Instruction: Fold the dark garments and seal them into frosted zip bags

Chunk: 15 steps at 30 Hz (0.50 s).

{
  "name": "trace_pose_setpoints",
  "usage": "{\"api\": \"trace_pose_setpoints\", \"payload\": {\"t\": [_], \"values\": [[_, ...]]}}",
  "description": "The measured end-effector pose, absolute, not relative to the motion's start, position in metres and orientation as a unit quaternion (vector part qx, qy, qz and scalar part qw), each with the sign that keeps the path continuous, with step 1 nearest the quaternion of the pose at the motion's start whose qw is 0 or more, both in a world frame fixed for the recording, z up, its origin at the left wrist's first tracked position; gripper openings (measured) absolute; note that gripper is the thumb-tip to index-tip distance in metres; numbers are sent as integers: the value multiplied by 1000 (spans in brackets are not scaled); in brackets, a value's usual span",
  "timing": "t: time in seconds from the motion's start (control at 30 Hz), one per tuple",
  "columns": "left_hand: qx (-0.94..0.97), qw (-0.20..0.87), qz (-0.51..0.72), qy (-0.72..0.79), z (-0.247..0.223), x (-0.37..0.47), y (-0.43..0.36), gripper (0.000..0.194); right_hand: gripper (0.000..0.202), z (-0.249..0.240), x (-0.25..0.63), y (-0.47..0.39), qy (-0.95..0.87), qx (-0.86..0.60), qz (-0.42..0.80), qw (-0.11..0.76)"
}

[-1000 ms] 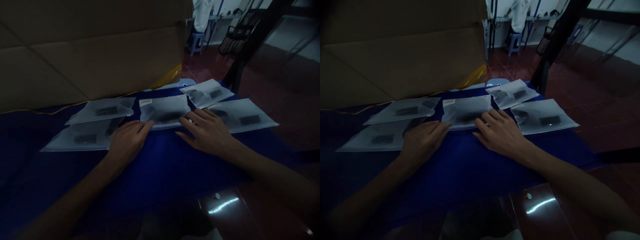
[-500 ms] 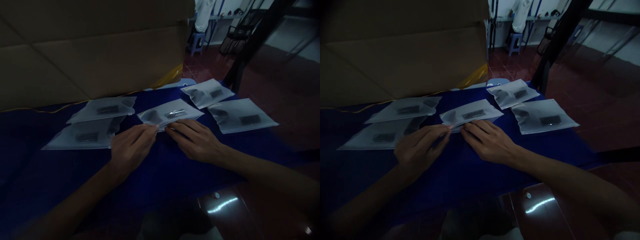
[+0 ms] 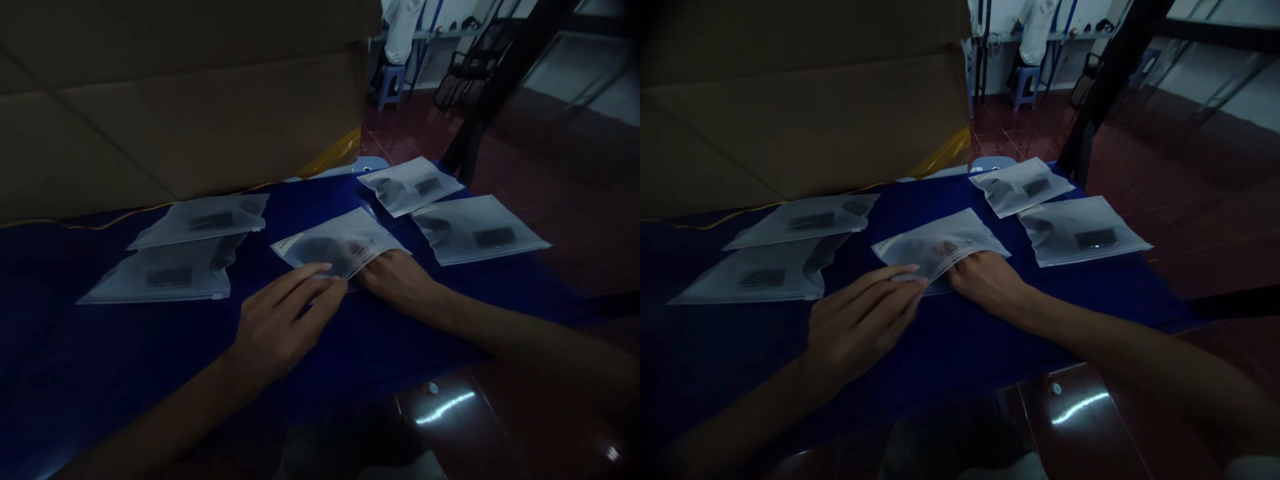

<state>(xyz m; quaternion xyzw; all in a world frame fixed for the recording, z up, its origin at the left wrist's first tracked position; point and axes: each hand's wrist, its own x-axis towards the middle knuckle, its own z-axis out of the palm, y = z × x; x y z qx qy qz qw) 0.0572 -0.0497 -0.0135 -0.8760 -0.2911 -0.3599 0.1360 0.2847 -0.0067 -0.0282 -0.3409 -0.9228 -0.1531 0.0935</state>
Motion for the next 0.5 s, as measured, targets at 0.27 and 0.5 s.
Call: {"api": "trace_pose_setpoints", "payload": {"t": [0.27, 0.5], "values": [[-908, 28, -183, -376, -32, 50, -37, 53, 20, -27, 282, -11, -901, -196, -243, 303], [-921, -71, -137, -359, -24, 37, -24, 64, 18, -25, 284, -13, -900, -107, -182, 380]]}}
